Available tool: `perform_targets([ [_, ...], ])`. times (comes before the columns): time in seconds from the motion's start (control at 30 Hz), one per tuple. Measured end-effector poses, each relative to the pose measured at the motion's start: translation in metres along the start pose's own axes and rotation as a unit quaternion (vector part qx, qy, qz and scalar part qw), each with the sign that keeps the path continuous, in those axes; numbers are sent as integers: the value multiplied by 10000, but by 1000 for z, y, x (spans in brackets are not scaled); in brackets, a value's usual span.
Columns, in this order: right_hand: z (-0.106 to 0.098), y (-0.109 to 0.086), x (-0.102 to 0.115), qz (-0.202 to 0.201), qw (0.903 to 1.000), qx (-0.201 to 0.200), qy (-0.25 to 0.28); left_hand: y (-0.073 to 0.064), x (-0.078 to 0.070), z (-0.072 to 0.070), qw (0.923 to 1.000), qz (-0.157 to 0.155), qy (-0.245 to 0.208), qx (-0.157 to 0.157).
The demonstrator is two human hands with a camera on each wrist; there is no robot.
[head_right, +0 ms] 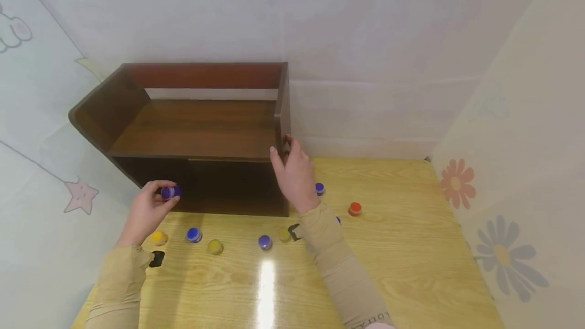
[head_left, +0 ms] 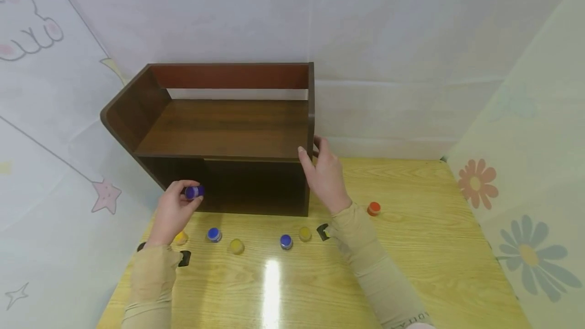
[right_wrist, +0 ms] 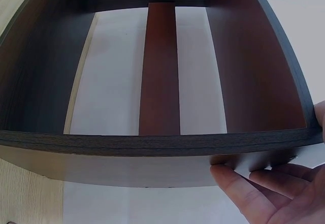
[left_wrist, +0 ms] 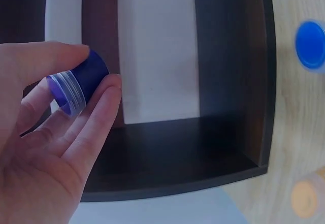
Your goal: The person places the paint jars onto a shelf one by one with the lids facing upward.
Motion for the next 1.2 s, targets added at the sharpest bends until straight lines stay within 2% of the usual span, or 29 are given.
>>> perform_targets([
  [0.13, 0, 0, 1, -9, 10000, 7, 12, 0, -9, -3, 10000, 83, -40, -28],
  [0.43, -1, 1, 0, -28, 10000, -25, 22, 3, -27, -7, 9986, 358, 180, -359],
  [0.83, 0, 0, 1, -64, 10000, -48, 26, 1, -38, -3, 9998, -105, 9, 176],
  [1.2, 0, 0, 1, -47, 10000, -33, 44, 1, -54, -11, 9987, 480, 148, -101],
])
Point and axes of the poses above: each hand's wrist, its own y-axis towards the middle knuckle, its own z-axis out of the palm, x = y × z, the point moved 8 cm from there along y, towards the middle knuckle, and after that the axes turned 8 degrees about y, right-handed, at the moved point
